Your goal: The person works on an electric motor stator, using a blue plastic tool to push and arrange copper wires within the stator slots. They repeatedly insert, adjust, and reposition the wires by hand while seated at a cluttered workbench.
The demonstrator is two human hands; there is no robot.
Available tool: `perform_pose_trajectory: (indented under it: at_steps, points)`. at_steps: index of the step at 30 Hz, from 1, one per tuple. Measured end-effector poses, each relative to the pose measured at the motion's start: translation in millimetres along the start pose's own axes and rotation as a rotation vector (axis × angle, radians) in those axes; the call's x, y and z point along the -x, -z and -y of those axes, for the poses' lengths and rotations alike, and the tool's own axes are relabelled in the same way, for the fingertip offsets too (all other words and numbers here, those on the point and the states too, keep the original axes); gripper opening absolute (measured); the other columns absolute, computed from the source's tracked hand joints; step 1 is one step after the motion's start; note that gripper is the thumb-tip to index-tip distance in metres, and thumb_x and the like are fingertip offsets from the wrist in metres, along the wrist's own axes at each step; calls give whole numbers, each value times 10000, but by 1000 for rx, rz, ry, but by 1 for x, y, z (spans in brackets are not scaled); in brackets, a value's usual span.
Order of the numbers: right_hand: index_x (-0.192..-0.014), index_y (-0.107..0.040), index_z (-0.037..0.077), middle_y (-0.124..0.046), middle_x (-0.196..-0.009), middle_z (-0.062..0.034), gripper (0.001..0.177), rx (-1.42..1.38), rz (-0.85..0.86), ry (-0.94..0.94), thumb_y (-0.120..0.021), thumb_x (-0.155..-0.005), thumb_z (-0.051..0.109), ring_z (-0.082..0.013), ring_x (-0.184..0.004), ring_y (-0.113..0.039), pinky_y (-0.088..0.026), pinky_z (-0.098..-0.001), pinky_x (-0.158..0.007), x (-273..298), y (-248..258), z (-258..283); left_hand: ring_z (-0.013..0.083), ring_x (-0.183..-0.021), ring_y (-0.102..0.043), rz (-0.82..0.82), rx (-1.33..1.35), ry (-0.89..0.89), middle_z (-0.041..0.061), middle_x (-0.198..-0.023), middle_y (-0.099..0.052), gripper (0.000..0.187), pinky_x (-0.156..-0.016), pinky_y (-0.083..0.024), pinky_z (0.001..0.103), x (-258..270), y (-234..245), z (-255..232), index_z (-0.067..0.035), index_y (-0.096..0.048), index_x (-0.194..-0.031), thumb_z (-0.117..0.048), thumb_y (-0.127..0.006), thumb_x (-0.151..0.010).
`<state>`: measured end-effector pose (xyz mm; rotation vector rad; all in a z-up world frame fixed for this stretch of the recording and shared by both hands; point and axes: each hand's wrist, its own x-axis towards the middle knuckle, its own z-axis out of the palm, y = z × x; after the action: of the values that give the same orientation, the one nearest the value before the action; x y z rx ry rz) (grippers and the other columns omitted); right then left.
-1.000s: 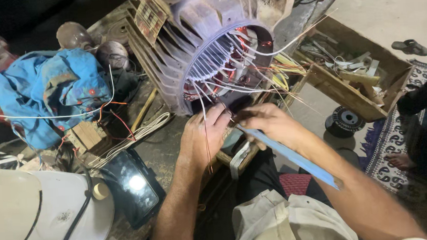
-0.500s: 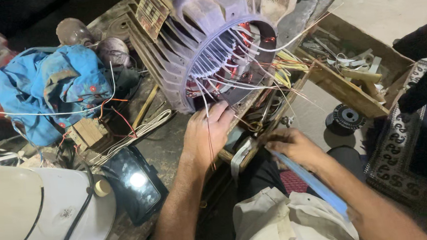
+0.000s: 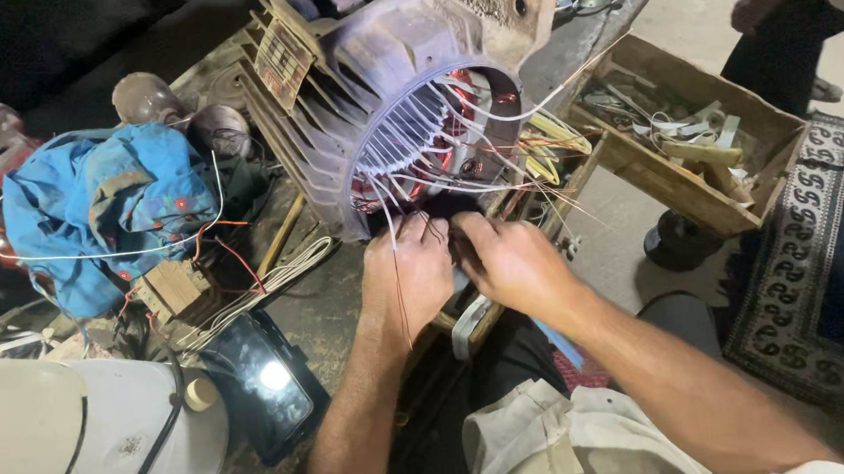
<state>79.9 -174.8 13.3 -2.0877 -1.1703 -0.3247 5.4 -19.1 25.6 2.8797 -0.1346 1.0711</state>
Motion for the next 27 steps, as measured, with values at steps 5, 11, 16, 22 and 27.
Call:
perform_pose_trajectory:
  at_steps: [5,11,16,22,27]
  points:
    - [-1113,-601,8,-689,-768,-239,411,34,96,-10,-774,-757,117,-442,-761,-688,-549,-532,-685,3,-8,-26,300,-855,-676,1,36,-12,112,-904,-693,145,-740,-569,417,2,-1,1,-71,-688,-886,-115,-686,-747]
    - [-1059,-650,37,-730,-836,-191,262,-70,68,-183,-716,-805,51,-399,-787,-727,-577,-470,-694,47,15,-70,298,-885,-682,-20,27,-30,118,-976,-716,206,-777,-572,415,4,1,2,-80,-714,-949,-74,-676,-746]
    - [-1246,-610,59,-722,-819,-222,474,-130,37,-227,-717,-784,52,-408,-730,-724,-579,-464,-654,55,23,-55,307,-913,-681,-46,51,-28,121,-970,-707,234,-784,-563,434,7,-3,1,-75,-708,-968,-69,-670,-737]
    - [-1263,-560,37,-693,-828,-261,508,-105,-4,-29,-756,-796,81,-473,-761,-682,-551,-522,-658,13,-14,-14,324,-893,-674,21,88,-5,111,-905,-686,193,-774,-564,446,2,2,1,-81,-687,-914,-100,-691,-723]
    - [-1167,-568,47,-693,-822,-249,434,6,-23,-15,-762,-787,124,-471,-727,-674,-551,-531,-652,24,-39,-44,323,-854,-677,11,105,-13,102,-920,-674,223,-733,-558,439,7,-3,4,-89,-690,-965,-102,-685,-742]
